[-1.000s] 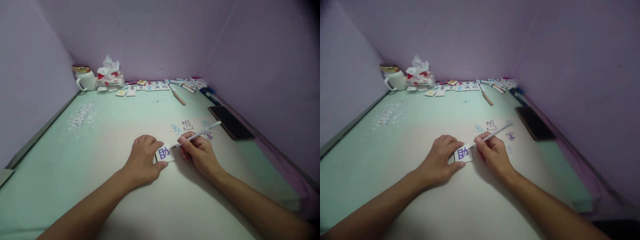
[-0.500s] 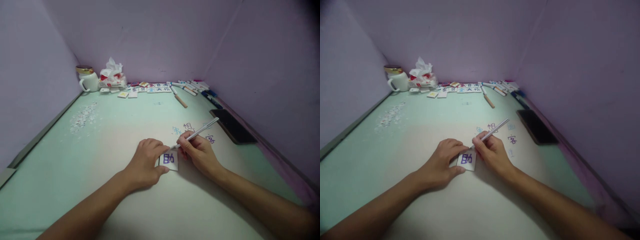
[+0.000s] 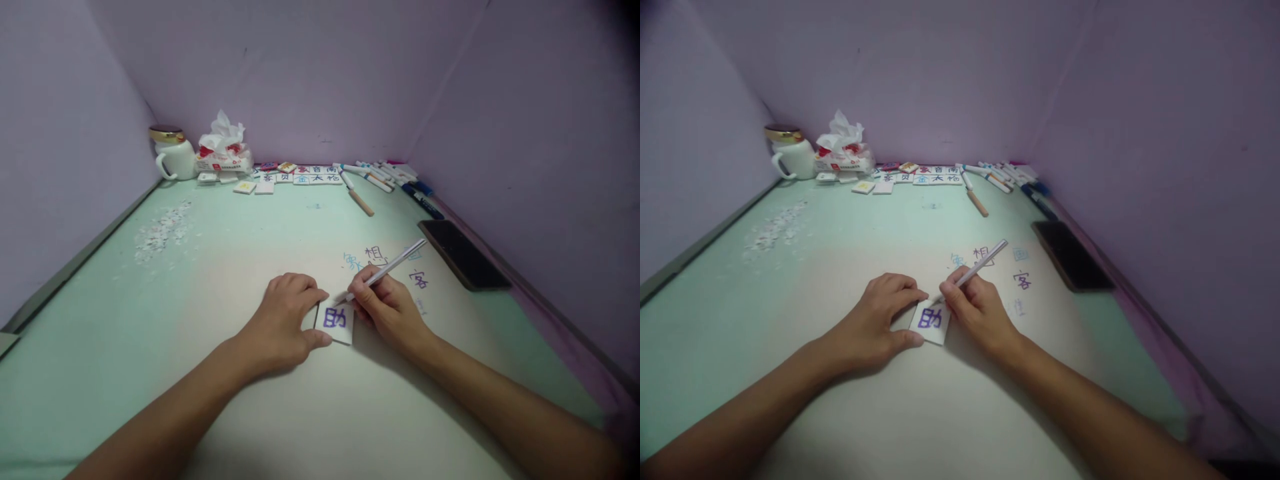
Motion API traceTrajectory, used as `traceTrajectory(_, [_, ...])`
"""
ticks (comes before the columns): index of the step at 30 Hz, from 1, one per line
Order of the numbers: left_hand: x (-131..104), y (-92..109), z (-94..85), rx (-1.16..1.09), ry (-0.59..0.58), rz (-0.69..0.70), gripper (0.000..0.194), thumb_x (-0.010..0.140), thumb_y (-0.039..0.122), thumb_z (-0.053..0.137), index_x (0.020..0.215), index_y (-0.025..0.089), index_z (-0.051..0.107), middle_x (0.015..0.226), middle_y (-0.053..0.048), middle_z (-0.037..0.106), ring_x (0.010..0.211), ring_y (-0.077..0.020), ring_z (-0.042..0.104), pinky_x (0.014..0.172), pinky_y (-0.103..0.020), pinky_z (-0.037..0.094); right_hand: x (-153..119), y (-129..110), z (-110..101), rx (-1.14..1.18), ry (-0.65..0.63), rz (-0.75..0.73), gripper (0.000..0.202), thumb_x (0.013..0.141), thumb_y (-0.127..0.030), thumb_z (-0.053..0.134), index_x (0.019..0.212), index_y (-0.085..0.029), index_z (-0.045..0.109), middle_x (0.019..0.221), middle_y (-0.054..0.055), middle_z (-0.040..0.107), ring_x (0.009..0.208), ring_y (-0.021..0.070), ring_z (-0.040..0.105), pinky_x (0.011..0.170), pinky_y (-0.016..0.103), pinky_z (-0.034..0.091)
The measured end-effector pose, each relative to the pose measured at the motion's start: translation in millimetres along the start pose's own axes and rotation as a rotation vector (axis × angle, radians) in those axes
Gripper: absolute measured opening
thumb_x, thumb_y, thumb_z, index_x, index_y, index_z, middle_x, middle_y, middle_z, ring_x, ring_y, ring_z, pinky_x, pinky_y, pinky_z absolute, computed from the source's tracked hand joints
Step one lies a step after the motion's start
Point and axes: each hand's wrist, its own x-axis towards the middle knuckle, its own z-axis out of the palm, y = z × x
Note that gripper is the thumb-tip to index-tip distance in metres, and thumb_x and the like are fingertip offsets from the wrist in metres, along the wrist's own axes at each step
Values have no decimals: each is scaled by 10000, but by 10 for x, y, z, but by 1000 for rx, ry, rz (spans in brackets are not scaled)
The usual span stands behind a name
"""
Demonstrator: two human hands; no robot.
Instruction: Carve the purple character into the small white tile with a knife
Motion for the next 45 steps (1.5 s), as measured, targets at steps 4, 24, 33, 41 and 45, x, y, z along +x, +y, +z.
traceTrajectory(4, [-4, -4, 7, -4, 14, 20, 434, 677, 281, 743, 1081, 218, 598, 1072, -56, 559, 1076, -271, 464, 966, -465, 342, -3, 15, -7, -123, -43, -51, 284, 908, -419, 475, 729, -200, 507, 525, -45, 463, 440, 100, 424, 430, 236, 328])
traceTrajectory(24, [5, -20, 20, -14, 33, 37, 382, 675, 283, 738, 1032, 235, 611, 1053, -45, 564, 1052, -261, 468, 959, -459, 332, 8, -85, 22, -330, -80, -183, 334, 882, -324, 483, 573, -198, 510, 722, 35, 596, 537, 124, 515, 509, 257, 405])
traceTrajectory(33, [-6, -12, -10, -11, 14, 36, 385, 679, 274, 748, 1032, 226, 603, 1054, -48, 560, 1060, -258, 463, 963, -447, 325, -6, -92, 50, -419, -61, -206, 246, 885, -310, 453, 672, -203, 511, 619, 6, 545, 498, 127, 486, 483, 263, 371])
traceTrajectory(41, [1, -2, -2, 3, 17, 26, 403, 683, 283, 749, 1050, 204, 602, 1054, -53, 563, 1052, -255, 469, 958, -439, 337, -17, -119, 59, -453, -53, -181, 297, 887, -308, 432, 622, -190, 495, 668, 30, 566, 499, 119, 487, 478, 260, 374])
traceTrajectory(45, [-2, -4, 12, 16, 30, 23, 402, 684, 279, 746, 1052, 201, 604, 1054, -52, 569, 1050, -251, 475, 953, -433, 346, -30, -122, 50, -462, -46, -157, 307, 881, -295, 420, 598, -186, 471, 668, 30, 550, 502, 114, 479, 480, 253, 372])
